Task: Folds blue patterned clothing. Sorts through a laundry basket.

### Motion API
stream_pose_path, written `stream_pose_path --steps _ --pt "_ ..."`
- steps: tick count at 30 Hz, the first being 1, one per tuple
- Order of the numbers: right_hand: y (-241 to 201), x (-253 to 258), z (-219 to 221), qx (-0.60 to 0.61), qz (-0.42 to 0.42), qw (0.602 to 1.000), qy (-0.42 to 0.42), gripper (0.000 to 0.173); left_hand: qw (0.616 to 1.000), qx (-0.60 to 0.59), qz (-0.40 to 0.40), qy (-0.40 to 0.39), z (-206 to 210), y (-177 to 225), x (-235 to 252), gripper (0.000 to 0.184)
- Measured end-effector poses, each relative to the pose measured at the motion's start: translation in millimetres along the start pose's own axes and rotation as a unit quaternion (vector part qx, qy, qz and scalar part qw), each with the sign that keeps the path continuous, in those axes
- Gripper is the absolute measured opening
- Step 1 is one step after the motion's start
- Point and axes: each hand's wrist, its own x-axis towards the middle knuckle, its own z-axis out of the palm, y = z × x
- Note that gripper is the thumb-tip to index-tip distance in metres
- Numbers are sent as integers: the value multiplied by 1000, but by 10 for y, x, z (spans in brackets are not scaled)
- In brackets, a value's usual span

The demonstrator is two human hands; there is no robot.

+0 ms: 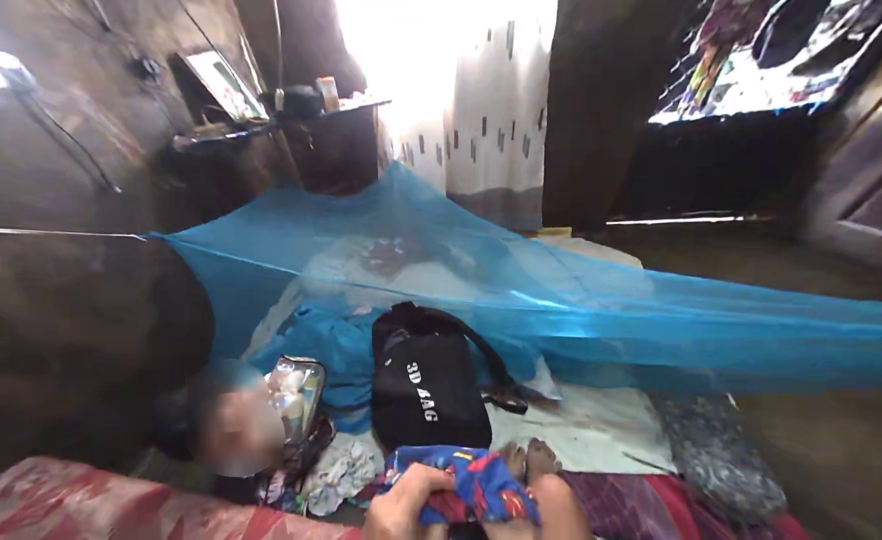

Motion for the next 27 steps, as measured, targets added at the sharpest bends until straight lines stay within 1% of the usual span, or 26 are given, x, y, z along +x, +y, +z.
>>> stream_pose_path --steps 1,2,3,4,5,6,7,8,9,10,11,12,13,14,15,16,18,19,20,21,22,23,25,27 --pt "73 58 -77 -76 21 997 -22 62 999 27 12 12 -86 -44 96 14" --pt "149 138 -190 -138 53 987 -64 59 998 62 21 14 -201 -100 221 13" --pt "247 226 -313 -181 73 975 -107 54 996 82 20 -6 -340 -139 362 15" --pt "325 320 -436 -200 80 967 -139 46 996 78 11 -48 -475 -143 506 18" --pt "343 423 -554 -223 77 959 -155 40 994 58 7 -96 -571 -122 643 22" --pt "295 528 -670 -244 73 953 -166 35 990 32 20 -133 -616 -102 761 22" --pt "211 648 -795 -257 78 945 -186 34 985 6 46 -164 -638 -88 870 19" --pt "110 795 -947 -247 99 939 -218 40 979 -16 68 -192 -662 -65 983 16" --pt "26 949 -1117 -217 108 940 -239 46 974 -28 78 -211 -689 -30 1101 14" --pt "-33 1095 -1283 -165 102 952 -237 51 972 -19 81 -219 -713 7 1221 18" --pt "-74 1221 -1419 -82 92 969 -215 52 971 17 83 -224 -723 27 1334 23" --pt "-125 1338 -1518 26 90 977 -192 49 966 75 79 -234 -720 43 1441 31" --pt "-212 1447 -1598 140 106 970 -167 44 956 137 75 -248 -707 60 1543 38" --pt "-299 1547 -1677 226 121 957 -137 36 943 189 69 -266 -692 77 1647 40" --pt "-360 1638 -1769 267 130 948 -118 30 928 228 63 -287 -688 104 1755 40" --pt "-399 1714 -1856 266 139 948 -102 24 916 257 53 -305 -695 144 1863 39" --pt "-425 1839 -1999 189 174 964 -73 20 901 289 26 -322 -735 243 2071 38" --pt "-422 1887 -2047 117 190 973 -57 22 899 292 14 -326 -765 275 2162 39" --pt "-407 1923 -2065 15 194 980 -39 28 902 287 11 -322 -793 287 2224 39" --pt "-369 1947 -2061 -104 178 978 -17 34 908 274 16 -315 -812 286 2260 37" --pt "-327 1955 -2048 -211 155 965 1 36 914 259 20 -311 -819 279 2281 35" --pt "-284 1942 -2028 -288 124 949 22 34 920 244 24 -307 -814 263 2294 34" --pt "-207 1899 -2005 -362 52 929 57 25 925 227 31 -304 -792 223 2315 32" --pt "-193 1878 -2020 -392 24 917 67 21 925 229 27 -301 -777 205 2332 31"
